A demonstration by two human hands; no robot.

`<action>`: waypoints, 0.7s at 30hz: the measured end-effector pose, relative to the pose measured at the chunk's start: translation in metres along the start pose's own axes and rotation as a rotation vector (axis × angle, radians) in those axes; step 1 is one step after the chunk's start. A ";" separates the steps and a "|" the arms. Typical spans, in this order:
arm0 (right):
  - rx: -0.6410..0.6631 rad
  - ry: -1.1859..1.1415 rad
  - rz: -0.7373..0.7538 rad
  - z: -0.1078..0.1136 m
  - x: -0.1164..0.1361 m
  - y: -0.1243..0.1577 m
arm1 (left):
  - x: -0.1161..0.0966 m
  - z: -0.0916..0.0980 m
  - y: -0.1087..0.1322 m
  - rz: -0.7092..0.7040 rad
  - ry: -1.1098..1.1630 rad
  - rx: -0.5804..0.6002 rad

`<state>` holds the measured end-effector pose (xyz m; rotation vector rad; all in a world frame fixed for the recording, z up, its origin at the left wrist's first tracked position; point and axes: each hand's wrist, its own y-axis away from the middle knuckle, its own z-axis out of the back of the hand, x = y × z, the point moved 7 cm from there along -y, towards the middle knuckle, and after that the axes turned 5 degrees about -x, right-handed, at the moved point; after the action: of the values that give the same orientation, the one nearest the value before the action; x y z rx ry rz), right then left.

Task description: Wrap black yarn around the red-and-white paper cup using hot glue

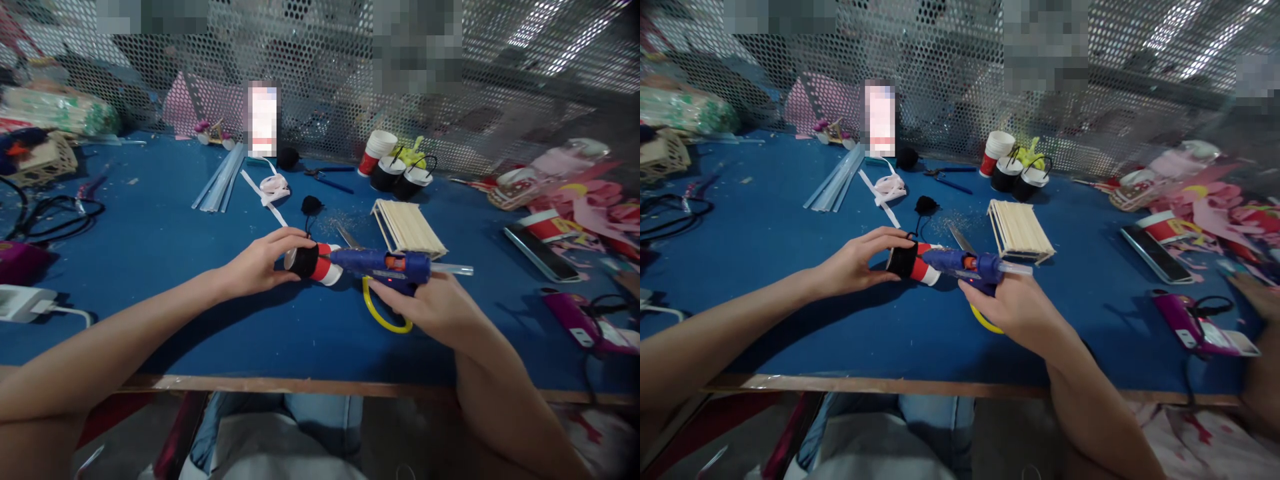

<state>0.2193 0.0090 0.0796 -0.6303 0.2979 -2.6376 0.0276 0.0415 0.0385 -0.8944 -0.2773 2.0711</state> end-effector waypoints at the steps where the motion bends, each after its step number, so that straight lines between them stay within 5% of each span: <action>1: 0.002 0.028 0.006 -0.002 -0.001 0.000 | -0.001 0.000 0.000 -0.006 0.000 -0.001; 9: 0.085 0.089 0.131 -0.007 -0.001 0.008 | -0.003 -0.001 0.000 -0.045 -0.029 0.004; 21: 0.007 -0.020 -0.095 -0.003 -0.008 -0.001 | -0.007 -0.002 0.000 -0.081 -0.068 0.009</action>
<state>0.2239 0.0142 0.0744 -0.6832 0.2589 -2.7194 0.0315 0.0360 0.0403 -0.7956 -0.3355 2.0294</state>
